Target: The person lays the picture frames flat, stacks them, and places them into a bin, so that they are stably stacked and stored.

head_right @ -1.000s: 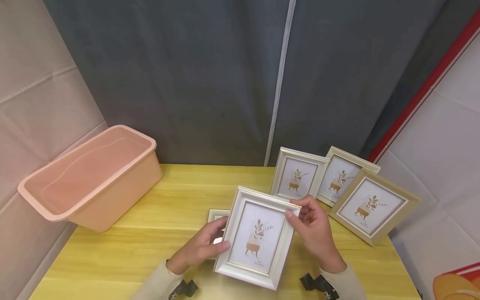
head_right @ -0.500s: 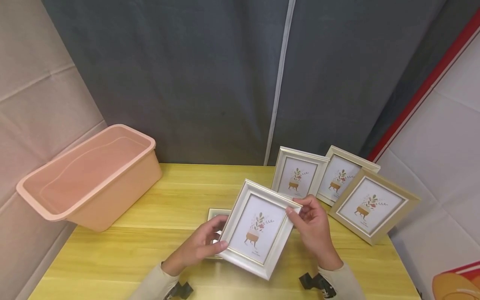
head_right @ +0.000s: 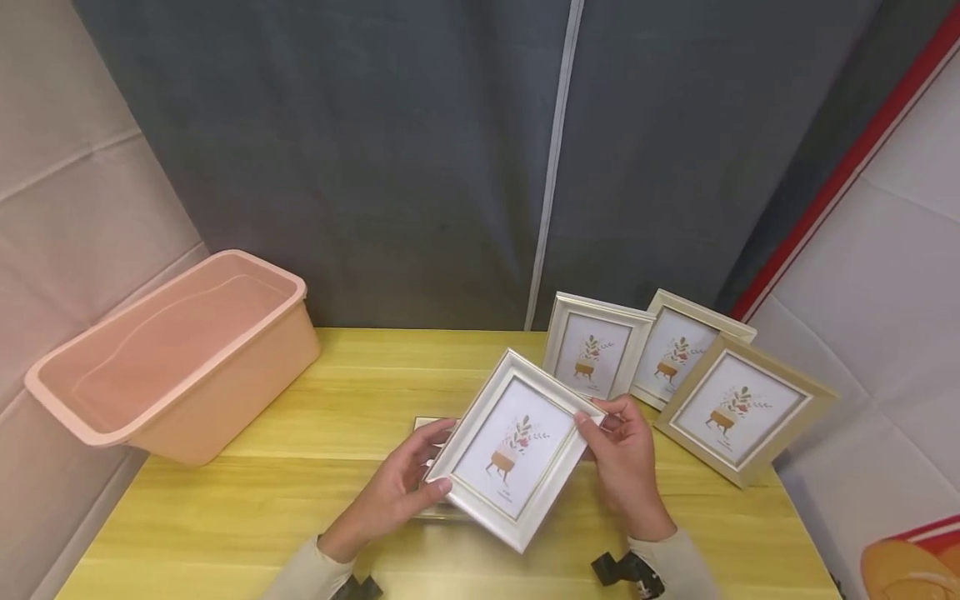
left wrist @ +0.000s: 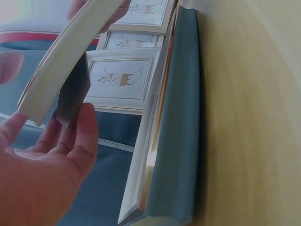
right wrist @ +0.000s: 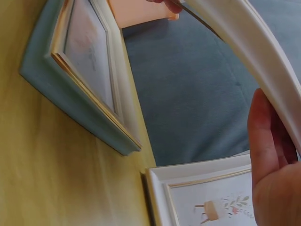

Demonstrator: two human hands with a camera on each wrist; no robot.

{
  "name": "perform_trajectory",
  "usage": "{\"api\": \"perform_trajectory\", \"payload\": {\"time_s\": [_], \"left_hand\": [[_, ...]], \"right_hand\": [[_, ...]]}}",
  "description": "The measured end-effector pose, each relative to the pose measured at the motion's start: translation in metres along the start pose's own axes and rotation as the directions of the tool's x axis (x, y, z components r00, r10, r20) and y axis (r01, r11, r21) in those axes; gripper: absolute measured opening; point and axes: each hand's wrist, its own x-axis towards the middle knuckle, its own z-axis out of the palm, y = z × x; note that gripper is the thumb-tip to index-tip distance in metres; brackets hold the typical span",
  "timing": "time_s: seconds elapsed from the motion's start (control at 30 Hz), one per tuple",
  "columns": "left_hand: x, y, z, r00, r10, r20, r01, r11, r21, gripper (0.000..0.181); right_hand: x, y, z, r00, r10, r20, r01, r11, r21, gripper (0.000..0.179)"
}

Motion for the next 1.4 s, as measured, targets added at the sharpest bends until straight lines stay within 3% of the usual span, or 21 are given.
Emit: {"api": "perform_trajectory", "payload": {"time_s": [0.17, 0.37, 0.53, 0.87, 0.97, 1.2, 1.4], "left_hand": [[-0.003, -0.005, 0.002, 0.999, 0.036, -0.034, -0.037, 0.999, -0.029, 0.06], [-0.007, -0.01, 0.004, 0.995, 0.017, -0.101, -0.025, 0.997, -0.076, 0.055], [-0.011, -0.016, 0.008, 0.985, 0.014, -0.171, -0.032, 0.994, -0.101, 0.054], [-0.014, -0.013, 0.019, 0.959, -0.074, -0.272, 0.041, 0.991, -0.123, 0.063], [-0.014, -0.012, 0.023, 0.949, -0.091, -0.302, 0.055, 0.99, -0.126, 0.069], [-0.014, -0.011, 0.035, 0.9, -0.182, -0.395, 0.107, 0.973, -0.203, 0.076], [-0.014, -0.01, 0.037, 0.899, -0.205, -0.387, 0.121, 0.966, -0.229, 0.081]], "right_hand": [[-0.004, 0.004, 0.002, 0.994, 0.059, -0.096, -0.062, 0.998, -0.029, 0.021], [-0.009, 0.007, 0.009, 0.963, 0.132, -0.233, -0.141, 0.99, -0.022, 0.018], [-0.013, 0.009, 0.014, 0.945, 0.158, -0.285, -0.166, 0.986, -0.004, 0.018], [-0.012, 0.015, 0.025, 0.908, 0.182, -0.377, -0.183, 0.983, 0.036, 0.019], [-0.013, 0.017, 0.027, 0.908, 0.17, -0.383, -0.171, 0.985, 0.032, 0.019], [-0.017, 0.022, 0.03, 0.907, 0.159, -0.39, -0.148, 0.987, 0.057, 0.019], [-0.021, 0.024, 0.034, 0.921, 0.15, -0.36, -0.131, 0.988, 0.078, 0.02]]}}
